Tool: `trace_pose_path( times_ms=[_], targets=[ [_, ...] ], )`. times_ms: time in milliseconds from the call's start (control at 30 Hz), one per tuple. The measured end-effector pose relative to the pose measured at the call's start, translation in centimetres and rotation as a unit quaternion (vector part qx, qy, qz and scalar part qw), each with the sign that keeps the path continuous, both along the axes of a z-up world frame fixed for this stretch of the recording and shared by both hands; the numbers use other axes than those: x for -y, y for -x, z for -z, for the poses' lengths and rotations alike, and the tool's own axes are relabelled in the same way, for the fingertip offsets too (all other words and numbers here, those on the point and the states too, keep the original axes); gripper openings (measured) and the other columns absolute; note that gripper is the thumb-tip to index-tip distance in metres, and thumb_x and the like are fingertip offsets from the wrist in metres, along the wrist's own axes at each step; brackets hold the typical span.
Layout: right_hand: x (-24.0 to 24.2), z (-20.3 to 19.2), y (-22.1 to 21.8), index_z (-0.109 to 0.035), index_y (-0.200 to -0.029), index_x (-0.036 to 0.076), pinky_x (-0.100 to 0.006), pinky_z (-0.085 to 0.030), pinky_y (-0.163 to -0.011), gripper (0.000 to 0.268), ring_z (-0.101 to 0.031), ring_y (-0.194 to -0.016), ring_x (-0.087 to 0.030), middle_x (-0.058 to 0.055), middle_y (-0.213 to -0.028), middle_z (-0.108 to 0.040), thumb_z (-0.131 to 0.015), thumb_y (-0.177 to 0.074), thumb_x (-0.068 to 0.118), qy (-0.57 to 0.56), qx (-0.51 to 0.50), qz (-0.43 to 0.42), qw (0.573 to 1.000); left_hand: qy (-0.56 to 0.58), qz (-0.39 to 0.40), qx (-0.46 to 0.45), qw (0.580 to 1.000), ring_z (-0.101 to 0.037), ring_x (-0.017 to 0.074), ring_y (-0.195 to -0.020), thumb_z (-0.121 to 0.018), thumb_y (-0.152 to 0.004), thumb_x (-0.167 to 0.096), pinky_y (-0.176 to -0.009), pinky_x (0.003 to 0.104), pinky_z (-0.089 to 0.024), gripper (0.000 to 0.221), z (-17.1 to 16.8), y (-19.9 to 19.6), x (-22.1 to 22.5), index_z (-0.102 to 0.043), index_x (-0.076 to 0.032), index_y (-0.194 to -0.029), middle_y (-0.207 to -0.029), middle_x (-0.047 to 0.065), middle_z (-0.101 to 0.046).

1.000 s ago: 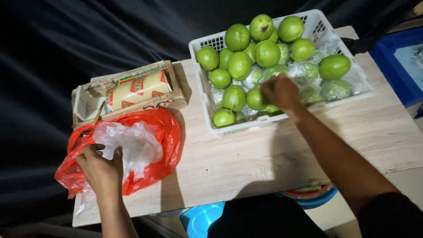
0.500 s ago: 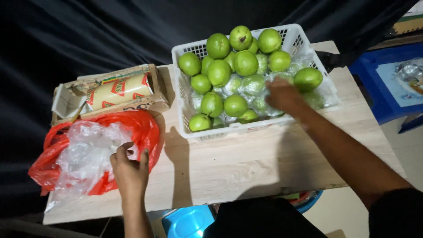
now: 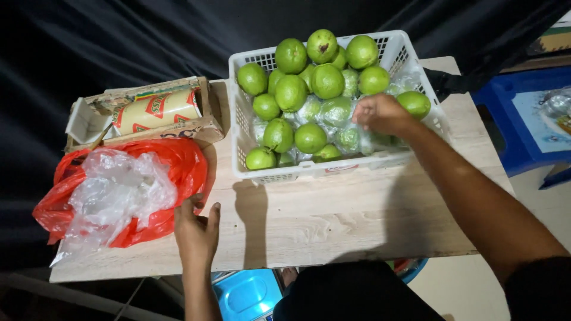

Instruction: Picking up guavas from a crate and placing them into individual plastic bags for packaging.

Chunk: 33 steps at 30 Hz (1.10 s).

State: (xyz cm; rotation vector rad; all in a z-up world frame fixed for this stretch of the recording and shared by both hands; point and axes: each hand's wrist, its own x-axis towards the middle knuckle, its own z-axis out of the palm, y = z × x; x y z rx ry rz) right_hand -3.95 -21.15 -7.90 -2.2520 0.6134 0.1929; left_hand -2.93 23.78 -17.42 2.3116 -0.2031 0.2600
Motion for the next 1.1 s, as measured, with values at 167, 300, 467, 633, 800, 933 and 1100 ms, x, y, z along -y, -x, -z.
trace_pose_path(
  times_ms=[167,300,467,633,800,933,1100],
  targets=[
    [3.9,-0.7,0.8,-0.07,-0.101,0.0,-0.024,-0.056,-0.064,0.007,-0.064,-0.064,-0.013,-0.009,-0.075,-0.067,-0.066,-0.095,0.001,-0.124,0.237,-0.044,0.963,0.086,0.058,-0.021,0.994,-0.07,0.0432,-0.096,-0.077,-0.089,-0.012,-0.082,0.045,-0.057,0.032,-1.1,-0.4,7.2,-0.069,-0.004,-0.119,-0.103,0.022,-0.065],
    [4.5,-3.4,0.4,-0.07,-0.101,0.003,-0.021,-0.054,-0.061,0.004,-0.061,-0.062,-0.009,-0.008,-0.074,-0.067,-0.067,-0.1,0.001,-0.121,0.29,-0.042,0.948,0.173,0.241,-0.026,0.955,-0.067,0.0335,-0.102,-0.07,-0.092,-0.011,-0.092,0.042,-0.054,0.025,-1.8,-0.6,17.0,-0.069,-0.003,-0.117,-0.103,0.017,-0.07],
    [2.6,-5.4,0.7,-0.069,-0.096,0.006,-0.018,-0.052,-0.06,0.008,-0.059,-0.062,-0.006,-0.006,-0.074,-0.067,-0.07,-0.103,0.003,-0.135,0.309,-0.032,0.941,0.147,0.337,-0.027,0.93,-0.063,0.0299,-0.098,-0.061,-0.097,-0.017,-0.087,0.042,-0.052,0.043,-0.5,-3.3,28.4,-0.059,-0.005,-0.138,-0.112,0.016,-0.065],
    [0.8,-7.3,1.9,-0.068,-0.1,0.002,-0.018,-0.05,-0.059,0.003,-0.058,-0.06,-0.007,-0.008,-0.073,-0.065,-0.07,-0.102,0.002,-0.167,0.408,-0.037,0.897,0.172,0.292,0.119,0.933,-0.065,0.0303,-0.085,-0.069,-0.091,-0.015,-0.075,0.041,-0.048,0.007,-0.6,-6.4,32.5,-0.07,-0.013,-0.097,-0.095,0.009,-0.071],
    [2.4,-5.1,2.9,-0.046,-0.129,0.01,-0.029,-0.059,-0.088,0.041,-0.068,-0.102,-0.022,-0.016,-0.127,-0.055,-0.068,-0.098,-0.004,-0.123,0.458,-0.077,0.877,0.275,0.3,0.033,0.913,-0.048,0.0097,-0.066,-0.07,-0.093,-0.016,-0.056,0.023,-0.039,0.008,-6.6,-5.5,30.0,-0.064,-0.017,-0.088,-0.079,-0.003,-0.061],
    [-3.0,-6.5,3.7,-0.066,-0.11,0.016,-0.024,-0.053,-0.086,0.033,-0.058,-0.102,-0.011,-0.001,-0.106,-0.064,-0.081,-0.083,0.004,-0.094,0.255,0.014,0.962,0.271,0.335,0.077,0.899,-0.042,0.0088,-0.06,-0.074,-0.088,-0.015,-0.055,0.028,-0.031,0.02,-9.2,-4.3,28.7,-0.056,-0.02,-0.081,-0.067,-0.007,-0.053],
    [-0.8,-3.6,2.5,-0.071,-0.099,0.011,-0.02,-0.055,-0.073,0.016,-0.065,-0.079,-0.008,-0.002,-0.089,-0.072,-0.082,-0.089,0.005,-0.119,0.307,-0.052,0.943,0.29,0.375,0.042,0.88,-0.045,0.0069,-0.066,-0.081,-0.087,-0.02,-0.06,0.024,-0.035,0.018,-9.3,-4.9,25.5,-0.064,-0.016,-0.082,-0.072,-0.006,-0.058]
  ],
)
